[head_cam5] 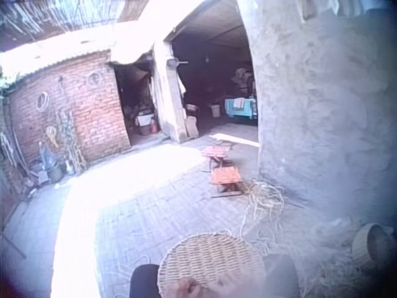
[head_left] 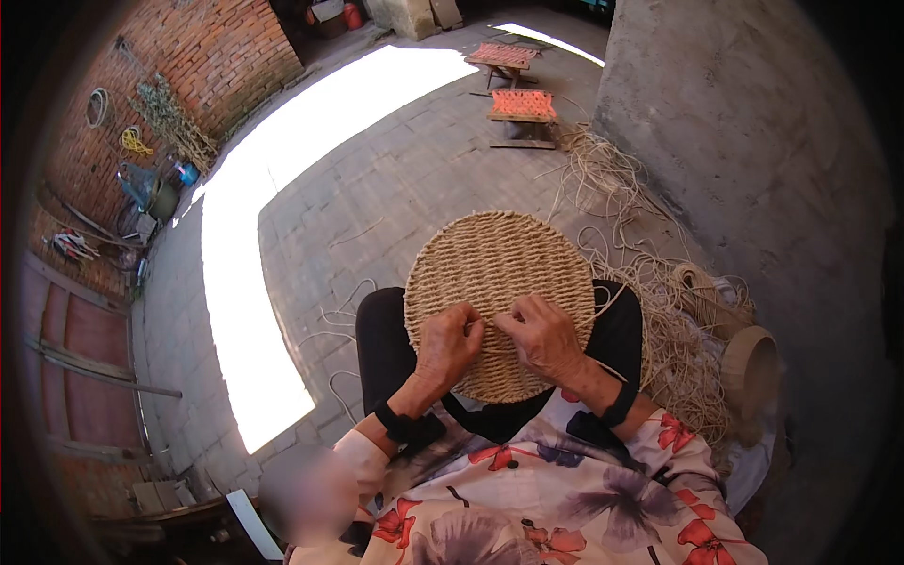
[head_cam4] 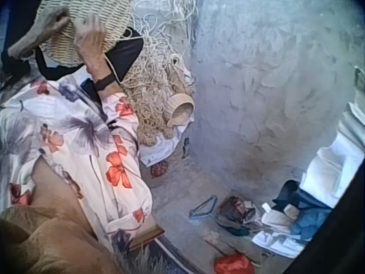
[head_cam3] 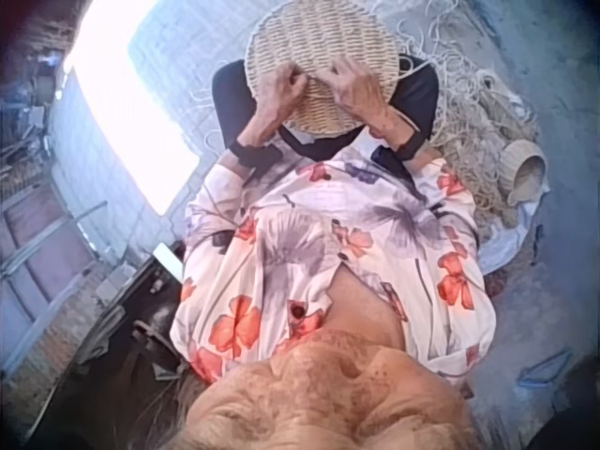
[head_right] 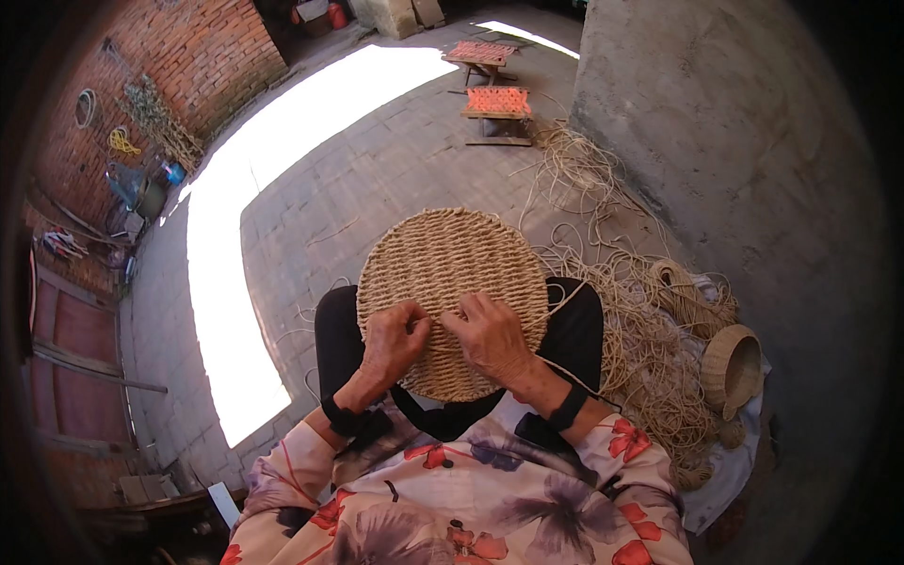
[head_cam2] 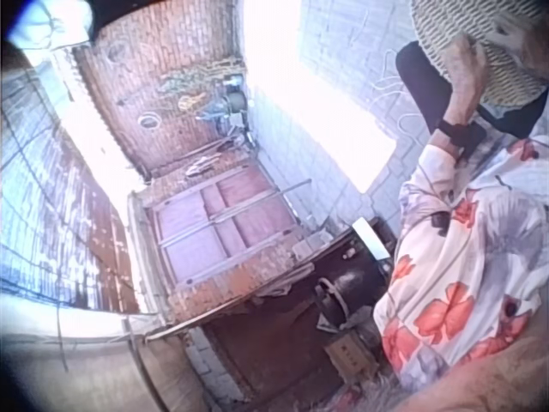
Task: Weaving a circular base for a basket using straw and thin rope.
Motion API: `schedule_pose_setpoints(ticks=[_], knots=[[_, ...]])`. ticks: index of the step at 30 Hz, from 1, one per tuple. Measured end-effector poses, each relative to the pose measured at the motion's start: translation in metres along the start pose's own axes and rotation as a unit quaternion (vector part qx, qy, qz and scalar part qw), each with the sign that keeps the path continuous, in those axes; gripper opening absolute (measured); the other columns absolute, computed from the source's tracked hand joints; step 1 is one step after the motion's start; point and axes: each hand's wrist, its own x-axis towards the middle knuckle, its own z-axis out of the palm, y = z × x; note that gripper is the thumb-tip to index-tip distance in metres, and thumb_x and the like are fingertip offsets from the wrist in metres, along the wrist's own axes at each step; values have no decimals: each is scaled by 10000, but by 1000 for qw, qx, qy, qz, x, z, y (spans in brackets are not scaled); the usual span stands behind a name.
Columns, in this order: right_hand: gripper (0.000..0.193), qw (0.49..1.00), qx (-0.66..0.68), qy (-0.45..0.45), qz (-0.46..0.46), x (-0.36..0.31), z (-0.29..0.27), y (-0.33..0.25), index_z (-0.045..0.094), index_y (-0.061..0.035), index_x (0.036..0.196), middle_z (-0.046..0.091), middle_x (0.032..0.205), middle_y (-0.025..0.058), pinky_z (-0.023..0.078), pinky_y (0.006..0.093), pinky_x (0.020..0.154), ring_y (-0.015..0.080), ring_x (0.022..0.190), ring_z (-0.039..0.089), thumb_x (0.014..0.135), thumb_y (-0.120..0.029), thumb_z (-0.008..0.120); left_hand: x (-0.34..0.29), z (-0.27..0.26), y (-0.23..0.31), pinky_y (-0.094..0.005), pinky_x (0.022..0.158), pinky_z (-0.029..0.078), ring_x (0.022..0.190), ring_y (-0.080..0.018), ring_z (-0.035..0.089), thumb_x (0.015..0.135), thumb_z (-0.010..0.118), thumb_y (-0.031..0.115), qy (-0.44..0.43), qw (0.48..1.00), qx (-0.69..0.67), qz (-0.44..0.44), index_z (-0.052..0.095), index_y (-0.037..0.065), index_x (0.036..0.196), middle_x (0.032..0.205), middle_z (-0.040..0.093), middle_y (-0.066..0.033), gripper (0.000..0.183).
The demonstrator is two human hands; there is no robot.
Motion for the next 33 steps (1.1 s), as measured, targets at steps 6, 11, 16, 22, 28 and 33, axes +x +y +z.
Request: schedule_pose_setpoints(ticks=[6,11,16,22,28,33], knots=[[137,1000,28,-5,6,-1,-1,3,637,-113,929,548,873,64,467,380,705,252,859,586,794,-110,611,-1,1,6,-399,661,532,697,-326,692,825,654,106,-9,1000,12,-10,676,-12,850,736,676,-199,123],[203,999,25,3,32,-2,4,4,638,-91,943,547,892,83,463,376,721,258,868,583,741,-81,660,0,12,2,-460,702,508,767,-382,646,850,637,68,-13,998,16,66,658,7,862,802,630,-196,65],[227,996,74,34,49,-20,-29,16,622,-74,925,537,887,88,439,393,769,259,871,572,709,-79,694,-1,10,9,-466,702,499,779,-383,623,850,628,22,2,996,18,89,655,9,867,818,581,-179,35],[202,999,-32,8,-27,-43,-32,29,592,-68,881,535,872,74,419,409,831,254,883,558,712,-73,702,2,14,13,-445,689,511,770,-362,631,816,643,-9,16,993,11,119,648,18,848,806,587,-152,41],[160,993,-30,-101,55,-49,-69,27,600,-54,886,596,781,88,477,408,729,285,760,622,748,-97,669,3,24,11,-417,672,517,724,-330,663,820,645,23,13,994,26,104,666,47,868,788,647,-127,58],[182,884,306,-340,-99,-41,-119,-21,673,-34,897,674,843,109,523,405,648,303,781,673,873,-208,628,2,27,13,-443,668,532,731,-356,686,857,624,27,40,994,21,95,662,46,941,829,696,-179,94]])
